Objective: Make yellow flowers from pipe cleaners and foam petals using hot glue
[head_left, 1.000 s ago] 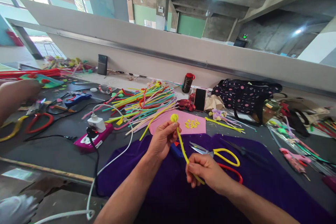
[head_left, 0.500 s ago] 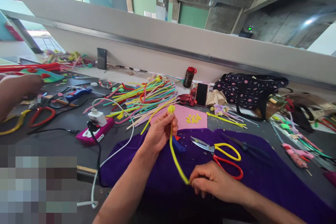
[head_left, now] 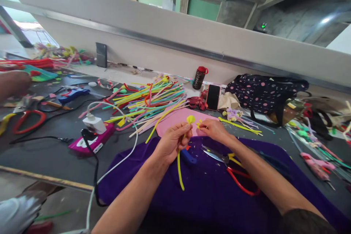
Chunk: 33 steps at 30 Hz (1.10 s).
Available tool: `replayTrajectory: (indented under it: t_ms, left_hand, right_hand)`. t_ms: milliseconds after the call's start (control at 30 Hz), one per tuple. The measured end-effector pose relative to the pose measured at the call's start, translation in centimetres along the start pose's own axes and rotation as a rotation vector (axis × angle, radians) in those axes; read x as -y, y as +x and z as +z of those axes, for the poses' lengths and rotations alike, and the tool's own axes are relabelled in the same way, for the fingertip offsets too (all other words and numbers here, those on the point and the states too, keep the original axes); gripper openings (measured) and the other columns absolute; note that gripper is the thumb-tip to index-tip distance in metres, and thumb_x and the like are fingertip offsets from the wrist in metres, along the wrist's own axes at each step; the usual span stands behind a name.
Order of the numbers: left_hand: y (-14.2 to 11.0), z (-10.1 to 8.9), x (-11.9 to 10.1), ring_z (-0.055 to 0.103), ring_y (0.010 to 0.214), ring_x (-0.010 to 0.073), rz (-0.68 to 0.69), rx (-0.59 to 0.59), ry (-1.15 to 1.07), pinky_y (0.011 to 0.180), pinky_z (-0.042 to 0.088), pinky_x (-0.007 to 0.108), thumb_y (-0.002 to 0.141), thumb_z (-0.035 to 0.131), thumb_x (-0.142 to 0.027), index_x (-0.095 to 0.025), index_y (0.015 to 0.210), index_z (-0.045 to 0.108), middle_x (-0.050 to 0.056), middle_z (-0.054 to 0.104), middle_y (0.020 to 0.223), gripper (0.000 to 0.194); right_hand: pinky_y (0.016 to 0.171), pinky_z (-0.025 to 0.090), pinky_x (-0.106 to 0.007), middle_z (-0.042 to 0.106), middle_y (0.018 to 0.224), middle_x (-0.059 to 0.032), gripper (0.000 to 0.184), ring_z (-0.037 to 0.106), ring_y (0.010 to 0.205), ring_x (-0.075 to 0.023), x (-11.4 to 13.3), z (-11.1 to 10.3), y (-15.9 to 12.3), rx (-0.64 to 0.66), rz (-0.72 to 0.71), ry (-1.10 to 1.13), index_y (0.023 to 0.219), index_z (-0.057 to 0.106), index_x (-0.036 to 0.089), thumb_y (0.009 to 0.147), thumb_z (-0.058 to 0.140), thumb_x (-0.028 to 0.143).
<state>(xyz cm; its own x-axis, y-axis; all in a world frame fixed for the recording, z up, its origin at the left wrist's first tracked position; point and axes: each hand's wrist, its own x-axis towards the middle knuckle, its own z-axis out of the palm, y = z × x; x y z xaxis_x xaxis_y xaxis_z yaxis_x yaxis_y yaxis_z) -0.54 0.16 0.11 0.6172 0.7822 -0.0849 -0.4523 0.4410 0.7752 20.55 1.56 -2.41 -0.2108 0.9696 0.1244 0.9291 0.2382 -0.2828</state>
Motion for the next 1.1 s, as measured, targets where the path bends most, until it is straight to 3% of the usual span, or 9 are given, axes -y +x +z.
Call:
replayTrajectory:
  t_ms: [167, 300, 400, 567, 767, 900, 1100]
  left_hand:
    - [-0.4, 0.3, 0.3, 0.038, 0.038, -0.0001, 0.019, -0.008, 0.012, 0.031, 0.02, 0.01, 0.074, 0.061, -0.023, -0.013, 0.071, 0.053, -0.003, 0.052, 0.059, 0.013]
    - [-0.3, 0.2, 0.4, 0.038, 0.037, 0.0, 0.002, -0.029, 0.002, 0.031, 0.021, 0.01, 0.073, 0.061, -0.023, -0.013, 0.072, 0.054, -0.003, 0.053, 0.059, 0.012]
    - [-0.3, 0.0, 0.5, 0.037, 0.037, -0.0001, -0.014, -0.021, -0.009, 0.03, 0.021, 0.01, 0.073, 0.062, -0.025, -0.013, 0.073, 0.056, -0.003, 0.052, 0.058, 0.013]
    - [0.3, 0.7, -0.6, 0.033, 0.035, -0.0005, -0.074, 0.031, -0.072, 0.028, 0.019, 0.01, 0.073, 0.061, -0.022, -0.012, 0.077, 0.056, -0.003, 0.051, 0.058, 0.012]
    - [2.7, 2.4, -1.5, 0.033, 0.035, -0.0005, -0.09, 0.044, -0.095, 0.028, 0.019, 0.008, 0.072, 0.061, -0.02, -0.011, 0.079, 0.058, -0.003, 0.051, 0.056, 0.011]
    - [3.7, 1.4, 0.0, 0.034, 0.035, -0.0007, -0.127, -0.056, -0.078, 0.028, 0.019, 0.008, 0.07, 0.062, -0.019, -0.011, 0.078, 0.057, -0.003, 0.052, 0.056, 0.012]
    - [3.8, 0.4, 1.0, 0.037, 0.037, -0.0001, -0.097, -0.089, -0.019, 0.03, 0.02, 0.01, 0.068, 0.065, -0.022, -0.011, 0.076, 0.058, -0.002, 0.053, 0.058, 0.014]
  right_hand:
    - [0.071, 0.037, -0.026, 0.065, 0.092, -0.0092, 0.023, 0.058, 0.086, -0.0202, 0.6, 1.3, 0.7, 0.015, 0.065, -0.037, 0.088, 0.067, 0.017, 0.084, 0.048, 0.028]
    - [0.07, 0.037, -0.026, 0.065, 0.089, -0.0091, 0.017, 0.058, 0.084, -0.02, 0.4, 1.5, 1.0, -0.021, 0.099, 0.057, 0.082, 0.066, 0.016, 0.08, 0.051, 0.024]
    - [0.066, 0.038, -0.025, 0.064, 0.08, -0.0054, 0.014, 0.058, 0.076, -0.0171, 0.1, 0.9, 1.0, -0.065, 0.108, 0.2, 0.075, 0.062, 0.016, 0.079, 0.051, 0.023]
    - [0.045, 0.038, -0.021, 0.057, 0.056, 0.0028, 0.014, 0.052, 0.048, -0.0112, -0.2, -0.3, 0.4, -0.102, 0.124, 0.564, 0.076, 0.054, 0.017, 0.08, 0.047, 0.029]
    - [0.041, 0.039, -0.018, 0.057, 0.06, 0.0033, 0.013, 0.053, 0.048, -0.0091, -0.4, -1.1, 0.4, -0.083, 0.104, 0.974, 0.08, 0.052, 0.018, 0.077, 0.05, 0.031]
    - [0.043, 0.041, -0.019, 0.059, 0.061, 0.0017, 0.019, 0.054, 0.05, -0.0098, -0.8, -1.2, 0.5, -0.079, 0.118, 1.131, 0.086, 0.057, 0.016, 0.071, 0.059, 0.027]
    - [0.043, 0.04, -0.02, 0.059, 0.056, 0.0027, 0.013, 0.051, 0.045, -0.0082, -0.5, -1.1, 0.5, -0.086, 0.138, 1.247, 0.077, 0.061, 0.016, 0.067, 0.063, 0.023]
